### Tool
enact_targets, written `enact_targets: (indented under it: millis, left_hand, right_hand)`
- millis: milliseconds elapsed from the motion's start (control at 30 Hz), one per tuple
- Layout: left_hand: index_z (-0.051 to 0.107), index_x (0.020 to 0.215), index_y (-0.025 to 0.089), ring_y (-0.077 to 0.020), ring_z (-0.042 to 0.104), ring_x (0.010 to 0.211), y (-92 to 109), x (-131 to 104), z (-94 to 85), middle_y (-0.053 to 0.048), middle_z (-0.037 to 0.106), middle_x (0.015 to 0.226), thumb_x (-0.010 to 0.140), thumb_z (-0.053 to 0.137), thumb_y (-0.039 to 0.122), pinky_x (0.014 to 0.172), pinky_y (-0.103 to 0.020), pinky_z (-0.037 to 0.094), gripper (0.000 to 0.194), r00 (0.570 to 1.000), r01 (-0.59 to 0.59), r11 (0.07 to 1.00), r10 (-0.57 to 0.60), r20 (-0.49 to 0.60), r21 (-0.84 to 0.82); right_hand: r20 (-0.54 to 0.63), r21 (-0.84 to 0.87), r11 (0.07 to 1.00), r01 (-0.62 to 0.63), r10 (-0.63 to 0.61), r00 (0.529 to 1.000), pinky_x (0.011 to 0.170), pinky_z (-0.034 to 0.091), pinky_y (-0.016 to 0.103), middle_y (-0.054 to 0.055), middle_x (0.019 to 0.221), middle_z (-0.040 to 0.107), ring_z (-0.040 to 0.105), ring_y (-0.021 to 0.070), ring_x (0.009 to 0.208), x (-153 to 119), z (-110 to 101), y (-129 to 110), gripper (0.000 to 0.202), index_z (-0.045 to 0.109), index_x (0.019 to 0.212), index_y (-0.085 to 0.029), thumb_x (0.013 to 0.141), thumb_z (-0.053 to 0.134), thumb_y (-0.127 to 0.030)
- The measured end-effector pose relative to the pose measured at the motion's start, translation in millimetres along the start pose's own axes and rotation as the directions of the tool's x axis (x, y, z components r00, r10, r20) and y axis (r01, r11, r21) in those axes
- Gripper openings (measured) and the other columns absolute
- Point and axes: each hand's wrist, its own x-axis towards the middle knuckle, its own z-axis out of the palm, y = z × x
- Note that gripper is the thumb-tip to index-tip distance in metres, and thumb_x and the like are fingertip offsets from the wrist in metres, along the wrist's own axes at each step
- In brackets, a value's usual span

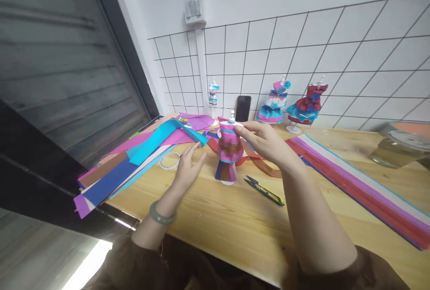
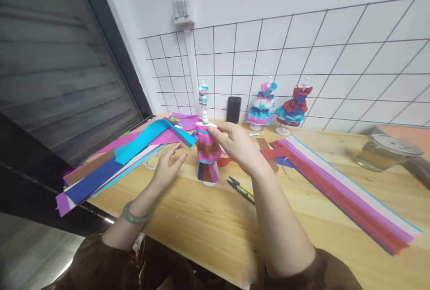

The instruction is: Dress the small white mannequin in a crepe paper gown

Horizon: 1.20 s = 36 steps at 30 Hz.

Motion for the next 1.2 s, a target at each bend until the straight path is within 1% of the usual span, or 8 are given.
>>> enact_targets:
  millis: [133, 333, 533, 733, 867, 967, 1100, 1200]
  left_hand:
    - [0.057, 0.121, 0.013, -0.0298, 0.049, 0.123, -49.3, -11.4, -41.3, -0.016, 0.058, 0.126, 0.082, 0.053, 0.033, 0.106, -0.046, 0.035, 0.044, 0.998, 0.039, 0.913, -0.053, 0.022, 0.407]
    - [0.064, 0.111, 0.017, -0.0258, 0.053, 0.118, -95.5, -21.2, -80.4, -0.01, 0.063, 0.121, 0.083, 0.04, 0.021, 0.104, -0.043, 0.039, 0.037, 0.979, 0.043, 0.822, -0.148, 0.14, 0.568]
    - [0.068, 0.101, 0.018, -0.0246, 0.059, 0.107, -101.6, -19.3, -77.1, -0.009, 0.069, 0.108, 0.078, 0.046, 0.014, 0.098, -0.041, 0.043, 0.032, 0.966, -0.013, 0.822, -0.137, 0.22, 0.569]
    - [0.064, 0.105, 0.015, -0.0259, 0.056, 0.111, -83.8, -23.4, -74.5, -0.013, 0.064, 0.114, 0.085, 0.041, 0.021, 0.099, -0.04, 0.04, 0.031, 0.985, 0.047, 0.784, -0.139, 0.101, 0.618]
    - [0.066, 0.084, 0.017, -0.0278, 0.061, 0.09, -62.0, -38.1, -71.8, -0.012, 0.068, 0.09, 0.079, 0.055, 0.043, 0.083, -0.038, 0.044, 0.029, 0.968, 0.182, 0.75, -0.251, 0.019, 0.635]
    - [0.062, 0.069, 0.019, -0.0236, 0.061, 0.079, -52.9, -49.3, -69.9, -0.007, 0.067, 0.079, 0.074, 0.06, 0.038, 0.075, -0.033, 0.042, 0.019, 0.916, 0.346, 0.78, -0.4, -0.01, 0.521]
    - [0.061, 0.065, 0.019, -0.0208, 0.06, 0.073, -54.2, -57.7, -71.0, -0.005, 0.066, 0.07, 0.075, 0.057, 0.032, 0.07, -0.03, 0.041, 0.018, 0.889, 0.43, 0.807, -0.458, -0.031, 0.406]
    - [0.065, 0.075, 0.016, -0.0198, 0.063, 0.072, -55.4, -60.6, -71.0, -0.007, 0.07, 0.074, 0.075, 0.057, 0.038, 0.068, -0.029, 0.045, 0.023, 0.857, 0.498, 0.834, -0.516, 0.013, 0.239]
  right_hand:
    - [0.005, -0.01, 1.0, 0.017, -0.017, 1.0, 0.072, 0.045, 0.031, 0.005, 0.09, 0.069, 0.06, 0.0217, 0.084, -0.4, 3.3, 2.3, 0.043, 0.068, 0.091, -0.02, 0.089, 0.044, -0.056]
    - [-0.191, -0.001, 0.999, -0.037, 0.036, 0.981, 0.097, 0.041, 0.05, 0.012, 0.132, 0.055, 0.051, 0.0303, 0.12, -1.2, 1.7, 13.0, 0.055, 0.057, 0.126, -0.023, 0.084, 0.053, -0.058]
    - [-0.533, -0.107, 0.99, 0.09, -0.134, 0.836, 0.095, 0.043, 0.049, 0.012, 0.124, 0.059, 0.055, 0.028, 0.115, -10.5, -2.0, -14.2, 0.043, 0.059, 0.122, -0.024, 0.087, 0.054, -0.048]
    - [-0.689, -0.084, 0.968, 0.237, -0.229, 0.688, 0.075, 0.05, 0.038, 0.004, 0.09, 0.067, 0.063, 0.0199, 0.083, -35.8, 7.1, -59.6, 0.02, 0.068, 0.102, -0.026, 0.091, 0.053, -0.033]
    - [-0.566, -0.117, 0.941, 0.318, -0.326, 0.758, 0.067, 0.049, 0.035, 0.002, 0.078, 0.066, 0.062, 0.0188, 0.073, -44.9, 21.3, -72.2, 0.016, 0.069, 0.095, -0.028, 0.09, 0.054, -0.029]
    - [-0.394, -0.092, 0.928, 0.361, -0.367, 0.843, 0.063, 0.048, 0.032, 0.002, 0.077, 0.068, 0.061, 0.0168, 0.068, -44.5, 33.3, -74.5, 0.016, 0.068, 0.095, -0.026, 0.09, 0.054, -0.025]
    - [0.002, 0.026, 0.931, 0.365, -0.365, 0.931, 0.06, 0.044, 0.026, 0.002, 0.077, 0.069, 0.06, 0.0132, 0.066, -38.2, 50.1, -72.0, 0.022, 0.068, 0.091, -0.02, 0.093, 0.046, -0.021]
    - [0.313, 0.025, 0.961, 0.275, -0.269, 0.911, 0.064, 0.042, 0.025, 0.004, 0.085, 0.071, 0.062, 0.014, 0.075, -32.6, 66.9, -61.0, 0.026, 0.068, 0.093, -0.017, 0.093, 0.043, -0.019]
